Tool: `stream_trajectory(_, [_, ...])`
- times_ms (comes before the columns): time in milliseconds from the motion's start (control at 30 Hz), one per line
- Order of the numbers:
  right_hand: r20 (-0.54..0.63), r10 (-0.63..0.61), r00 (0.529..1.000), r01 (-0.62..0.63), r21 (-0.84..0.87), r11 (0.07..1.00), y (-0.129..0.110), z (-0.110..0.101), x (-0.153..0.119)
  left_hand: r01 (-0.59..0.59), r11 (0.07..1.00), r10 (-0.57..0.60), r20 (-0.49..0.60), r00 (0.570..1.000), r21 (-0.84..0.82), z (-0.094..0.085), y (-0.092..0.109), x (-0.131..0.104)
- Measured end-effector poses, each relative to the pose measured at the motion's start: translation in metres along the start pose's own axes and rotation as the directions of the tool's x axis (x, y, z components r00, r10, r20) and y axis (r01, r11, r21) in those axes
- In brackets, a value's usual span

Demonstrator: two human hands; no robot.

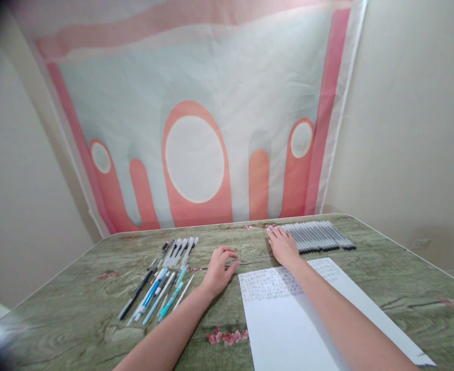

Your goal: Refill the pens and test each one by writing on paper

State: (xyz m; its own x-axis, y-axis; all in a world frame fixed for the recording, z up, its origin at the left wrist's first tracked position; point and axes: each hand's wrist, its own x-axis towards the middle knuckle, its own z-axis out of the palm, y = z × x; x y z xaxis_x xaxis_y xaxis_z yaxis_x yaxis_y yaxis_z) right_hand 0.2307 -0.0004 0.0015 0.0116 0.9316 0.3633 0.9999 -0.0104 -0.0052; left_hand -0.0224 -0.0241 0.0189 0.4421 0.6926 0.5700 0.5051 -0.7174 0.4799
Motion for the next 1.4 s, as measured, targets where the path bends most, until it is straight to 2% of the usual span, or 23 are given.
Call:
stream_trajectory(300, [0.046, 0.113, 0.992, -0.113, -0.006, 0.994, 0.01, 0.006, 0.0, 0.004, 1.0, -0.004, 0.009, 1.0, -0.001, -0.001, 0.003, 0.002])
stream_trajectory(500, [0.092, 0.17, 0.981, -0.167, -0.03, 0.985, 0.02, 0.02, 0.002, 0.001, 1.0, -0.001, 0.016, 1.0, 0.013, 0.0, 0.002, 0.002])
stream_trajectory(833, [0.145, 0.198, 0.969, -0.195, -0.041, 0.98, 0.024, 0.029, 0.003, 0.0, 1.0, 0.0, 0.014, 1.0, 0.016, -0.001, 0.002, 0.002])
stream_trajectory(1400, [0.14, 0.244, 0.96, -0.242, -0.031, 0.97, 0.03, 0.035, 0.005, -0.008, 0.999, 0.008, 0.009, 1.0, 0.036, 0.001, 0.001, 0.0])
